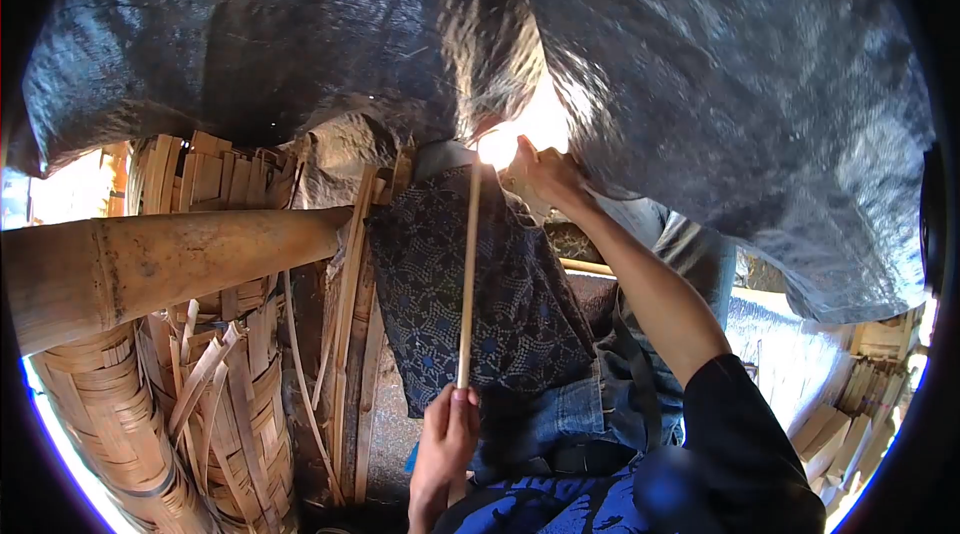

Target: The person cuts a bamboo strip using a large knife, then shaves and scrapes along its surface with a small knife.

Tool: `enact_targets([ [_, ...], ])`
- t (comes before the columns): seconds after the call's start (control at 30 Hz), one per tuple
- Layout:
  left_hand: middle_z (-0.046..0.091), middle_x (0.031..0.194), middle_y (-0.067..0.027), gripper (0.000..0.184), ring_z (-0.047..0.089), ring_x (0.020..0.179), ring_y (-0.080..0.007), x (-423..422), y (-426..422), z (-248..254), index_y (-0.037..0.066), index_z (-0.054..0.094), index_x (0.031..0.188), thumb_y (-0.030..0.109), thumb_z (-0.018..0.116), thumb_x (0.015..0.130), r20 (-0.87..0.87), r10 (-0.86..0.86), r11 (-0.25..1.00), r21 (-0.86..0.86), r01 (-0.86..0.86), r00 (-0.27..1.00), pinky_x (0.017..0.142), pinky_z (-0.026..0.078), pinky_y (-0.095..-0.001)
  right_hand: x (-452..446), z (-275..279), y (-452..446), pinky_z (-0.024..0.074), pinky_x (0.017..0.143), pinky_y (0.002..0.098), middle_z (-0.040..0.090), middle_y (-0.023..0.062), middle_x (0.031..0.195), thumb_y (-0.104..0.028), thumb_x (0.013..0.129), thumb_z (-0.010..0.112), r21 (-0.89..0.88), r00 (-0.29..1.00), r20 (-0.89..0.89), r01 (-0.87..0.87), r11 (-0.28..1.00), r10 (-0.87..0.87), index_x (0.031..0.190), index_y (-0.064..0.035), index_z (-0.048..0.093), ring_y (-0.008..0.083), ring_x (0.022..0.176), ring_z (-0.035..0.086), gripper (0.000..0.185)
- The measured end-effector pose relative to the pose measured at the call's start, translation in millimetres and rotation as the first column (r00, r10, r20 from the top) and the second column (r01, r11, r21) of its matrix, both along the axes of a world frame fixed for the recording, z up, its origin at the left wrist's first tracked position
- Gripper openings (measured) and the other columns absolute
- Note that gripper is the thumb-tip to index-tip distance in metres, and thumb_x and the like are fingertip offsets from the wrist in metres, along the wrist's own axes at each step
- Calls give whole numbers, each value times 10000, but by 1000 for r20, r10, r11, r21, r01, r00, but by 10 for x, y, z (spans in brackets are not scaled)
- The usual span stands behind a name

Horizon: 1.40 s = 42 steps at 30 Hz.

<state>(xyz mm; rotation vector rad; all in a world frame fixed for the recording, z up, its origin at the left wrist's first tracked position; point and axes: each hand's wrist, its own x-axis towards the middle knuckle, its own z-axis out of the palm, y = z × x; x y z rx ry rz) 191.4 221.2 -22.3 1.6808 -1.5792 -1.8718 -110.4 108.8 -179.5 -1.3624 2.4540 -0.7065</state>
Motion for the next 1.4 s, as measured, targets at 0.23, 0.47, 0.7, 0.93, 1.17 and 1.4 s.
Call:
enact_targets([
  [0.23, 263, 480, 41, 243, 205, 324, -66, 15, -232, -192, 105, 426, 864, 308, 364, 983, -335, 502, 689, 712, -135, 798, 324, 191, -217, 289, 510, 123, 300, 376, 342, 275, -55, 413, -583, 935, 264, 290, 894, 429, -274, 917, 132, 479, -117, 365, 87, 341, 274, 660],
  [0.47, 256, 478, 65, 192, 197, 326, -61, 126, -97, -161, 151, 422, 841, 285, 386, 974, -230, 725, 432, 886, -168, 650, 384, 192, -202, 244, -33, -6, 246, 288, 334, 247, -32, 373, -583, 920, 340, -45, 948, 0, -319, 947, 319, 450, -86, 356, 110, 323, 248, 685],
  [0.7, 247, 481, 69, 195, 198, 328, -57, 103, -61, -113, 157, 420, 856, 288, 353, 984, -245, 741, 438, 882, -173, 625, 409, 205, -205, 154, 28, -186, 313, 348, 342, 306, 31, 368, -511, 885, 493, -1, 900, -248, -371, 929, 359, 449, -81, 415, 152, 351, 316, 617],
  [0.93, 257, 493, 59, 205, 205, 332, -62, 112, -70, -90, 150, 414, 857, 304, 357, 980, -263, 658, 513, 842, -165, 705, 401, 209, -211, 203, 0, -49, 268, 323, 332, 306, 57, 370, -427, 866, 582, -74, 895, -326, -347, 935, 306, 472, -52, 519, 167, 337, 314, 548],
  [1.17, 300, 516, 37, 236, 219, 350, -68, 87, 103, -49, 91, 416, 874, 308, 398, 965, -286, 584, 530, 843, -90, 759, 385, 209, -211, -67, -28, -284, 381, 366, 349, 474, 98, 424, -445, 921, 453, 266, 974, -51, -199, 943, 220, 527, -32, 603, 218, 398, 507, 590],
  [1.4, 313, 519, 42, 267, 253, 361, -62, -19, -145, -142, 75, 461, 912, 304, 349, 993, -279, 332, 765, 639, -84, 901, 349, 222, -214, -119, 108, 237, 287, 357, 339, 326, -2, 394, -620, 915, 283, 422, 875, 440, -5, 907, -200, 434, -90, 383, 151, 347, 330, 722],
])
